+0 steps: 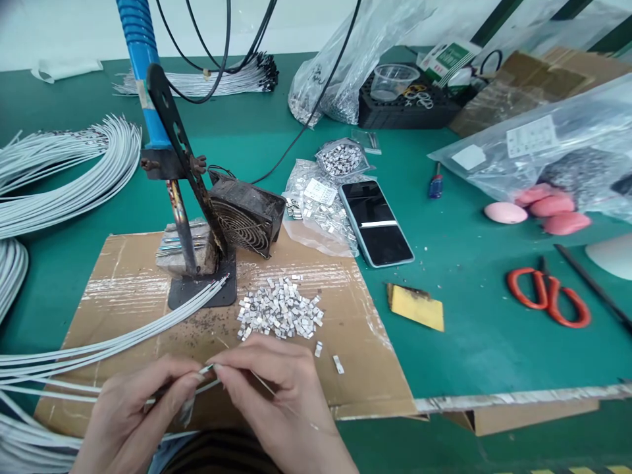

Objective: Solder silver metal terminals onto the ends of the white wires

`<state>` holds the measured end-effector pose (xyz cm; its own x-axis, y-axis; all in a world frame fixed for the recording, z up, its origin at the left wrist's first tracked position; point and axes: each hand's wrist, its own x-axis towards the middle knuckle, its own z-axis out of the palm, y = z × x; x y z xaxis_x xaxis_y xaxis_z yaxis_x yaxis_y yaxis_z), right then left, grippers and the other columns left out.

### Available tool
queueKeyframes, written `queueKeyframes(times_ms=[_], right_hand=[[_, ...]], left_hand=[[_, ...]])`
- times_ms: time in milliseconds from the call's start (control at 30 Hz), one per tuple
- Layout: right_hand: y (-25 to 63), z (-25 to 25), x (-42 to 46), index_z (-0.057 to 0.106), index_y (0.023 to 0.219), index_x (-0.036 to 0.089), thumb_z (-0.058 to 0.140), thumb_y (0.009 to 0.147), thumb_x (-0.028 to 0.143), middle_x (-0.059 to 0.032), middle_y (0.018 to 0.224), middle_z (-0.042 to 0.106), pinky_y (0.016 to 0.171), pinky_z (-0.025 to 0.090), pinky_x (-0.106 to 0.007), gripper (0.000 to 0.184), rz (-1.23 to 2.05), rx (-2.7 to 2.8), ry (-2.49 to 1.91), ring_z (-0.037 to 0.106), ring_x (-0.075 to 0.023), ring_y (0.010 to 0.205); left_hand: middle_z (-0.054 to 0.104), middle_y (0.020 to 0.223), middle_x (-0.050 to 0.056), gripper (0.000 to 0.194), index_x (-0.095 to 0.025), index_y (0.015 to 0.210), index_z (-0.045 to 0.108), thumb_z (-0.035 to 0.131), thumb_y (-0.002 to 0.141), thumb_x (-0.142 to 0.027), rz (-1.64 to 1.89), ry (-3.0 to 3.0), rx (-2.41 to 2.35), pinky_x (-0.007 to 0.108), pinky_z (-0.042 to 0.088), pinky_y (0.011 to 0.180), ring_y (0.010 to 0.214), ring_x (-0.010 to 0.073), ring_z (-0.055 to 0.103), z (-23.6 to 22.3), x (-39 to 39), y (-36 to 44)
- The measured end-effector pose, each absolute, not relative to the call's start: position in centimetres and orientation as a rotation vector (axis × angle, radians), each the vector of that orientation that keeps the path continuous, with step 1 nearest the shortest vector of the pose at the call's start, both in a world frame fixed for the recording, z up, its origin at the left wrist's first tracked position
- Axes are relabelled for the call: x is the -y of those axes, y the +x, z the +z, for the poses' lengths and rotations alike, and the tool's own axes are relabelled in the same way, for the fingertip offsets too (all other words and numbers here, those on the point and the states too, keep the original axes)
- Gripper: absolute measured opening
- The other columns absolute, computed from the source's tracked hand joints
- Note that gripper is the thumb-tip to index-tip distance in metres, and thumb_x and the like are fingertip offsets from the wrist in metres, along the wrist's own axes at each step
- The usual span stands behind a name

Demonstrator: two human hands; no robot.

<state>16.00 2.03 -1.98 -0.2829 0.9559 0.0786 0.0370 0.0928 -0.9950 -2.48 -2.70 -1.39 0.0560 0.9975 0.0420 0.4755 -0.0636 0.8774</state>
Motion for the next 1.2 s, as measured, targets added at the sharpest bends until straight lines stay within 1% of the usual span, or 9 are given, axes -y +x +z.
queueKeyframes(times_ms=[100, 200, 367, 500, 633, 733, 833, 1000, 1200], right_hand=[[16.4, -2.7, -1.6, 0.089, 0.084, 0.030, 0.077, 0.086, 0.014, -0.0002, 0.066, 0.074, 0.050, 0.048, -0.018, 0.020, 1.371, 1.358, -1.088, 0.064, -0.0111, 0.055], [16.7, -3.6, -1.4, 0.089, 0.086, 0.031, 0.079, 0.089, 0.023, 0.0008, 0.067, 0.071, 0.040, 0.041, -0.016, 0.013, 1.475, 1.052, -1.116, 0.055, -0.0069, 0.044], [16.1, -3.4, -1.8, 0.089, 0.097, 0.033, 0.077, 0.089, 0.015, 0.0018, 0.066, 0.071, 0.049, 0.050, -0.015, 0.023, 1.347, 1.272, -1.076, 0.061, -0.0075, 0.050], [15.3, -2.2, -2.0, 0.089, 0.103, 0.030, 0.076, 0.088, 0.009, 0.0005, 0.072, 0.076, 0.056, 0.052, -0.013, 0.029, 1.293, 1.511, -0.986, 0.066, -0.0091, 0.059], [15.2, -1.8, -2.0, 0.088, 0.100, 0.025, 0.074, 0.089, 0.006, -0.0005, 0.076, 0.077, 0.062, 0.054, -0.012, 0.026, 1.240, 1.578, -0.913, 0.070, -0.0091, 0.065], [15.6, -2.1, -2.0, 0.087, 0.098, 0.024, 0.074, 0.089, 0.005, -0.0007, 0.075, 0.077, 0.061, 0.054, -0.012, 0.025, 1.174, 1.626, -0.918, 0.071, -0.0094, 0.065], [16.2, -2.6, -2.0, 0.087, 0.093, 0.031, 0.075, 0.089, 0.010, 0.0025, 0.071, 0.074, 0.054, 0.051, -0.013, 0.024, 1.175, 1.433, -1.054, 0.064, -0.0077, 0.057], [15.9, -3.5, -1.9, 0.089, 0.086, 0.030, 0.081, 0.088, 0.024, 0.0015, 0.068, 0.070, 0.045, 0.047, -0.012, 0.010, 1.517, 1.024, -1.119, 0.055, -0.0052, 0.047], [14.0, -4.0, -0.6, 0.090, 0.088, 0.028, 0.083, 0.088, 0.031, 0.0001, 0.065, 0.068, 0.044, 0.045, -0.011, 0.008, 1.800, 0.912, -0.991, 0.053, -0.0041, 0.046]], left_hand=[[0.066, 0.061, -0.007, 0.023, -0.024, 0.078, 0.073, 0.063, 0.099, -0.027, 0.896, 1.459, -1.517, 0.020, 0.043, 0.056, 0.052, 0.0100, 0.054, -1.1, 2.8, -2.4], [0.059, 0.055, -0.003, 0.036, -0.022, 0.071, 0.075, 0.065, 0.096, -0.045, 0.825, 1.129, -1.550, 0.022, 0.036, 0.052, 0.052, 0.0108, 0.049, -0.7, 2.7, -2.5], [0.055, 0.054, -0.002, 0.047, -0.018, 0.067, 0.078, 0.075, 0.085, -0.062, 0.808, 0.811, -1.516, 0.024, 0.031, 0.053, 0.052, 0.0101, 0.038, 0.0, 2.3, -2.6], [0.053, 0.055, -0.002, 0.048, -0.017, 0.066, 0.077, 0.078, 0.082, -0.062, 0.813, 0.784, -1.516, 0.023, 0.031, 0.054, 0.053, 0.0092, 0.035, 0.2, 2.2, -2.6], [0.054, 0.054, -0.002, 0.048, -0.016, 0.066, 0.077, 0.077, 0.083, -0.062, 0.803, 0.786, -1.517, 0.024, 0.028, 0.054, 0.053, 0.0096, 0.036, 0.2, 2.3, -2.5], [0.055, 0.054, -0.001, 0.048, -0.016, 0.066, 0.076, 0.077, 0.083, -0.061, 0.800, 0.796, -1.517, 0.025, 0.027, 0.054, 0.054, 0.0105, 0.040, 0.1, 2.4, -2.5], [0.055, 0.053, -0.001, 0.048, -0.016, 0.067, 0.077, 0.075, 0.084, -0.061, 0.801, 0.814, -1.520, 0.025, 0.026, 0.054, 0.053, 0.0103, 0.039, -0.1, 2.5, -2.6], [0.053, 0.053, -0.003, 0.042, -0.017, 0.066, 0.076, 0.076, 0.084, -0.055, 0.848, 0.815, -1.560, 0.025, 0.024, 0.053, 0.052, 0.0100, 0.039, -0.1, 2.6, -2.3], [0.054, 0.054, -0.004, 0.034, -0.018, 0.062, 0.073, 0.077, 0.082, -0.045, 0.930, 0.819, -1.601, 0.023, 0.029, 0.052, 0.052, 0.0097, 0.041, 0.3, 2.5, -1.5]])
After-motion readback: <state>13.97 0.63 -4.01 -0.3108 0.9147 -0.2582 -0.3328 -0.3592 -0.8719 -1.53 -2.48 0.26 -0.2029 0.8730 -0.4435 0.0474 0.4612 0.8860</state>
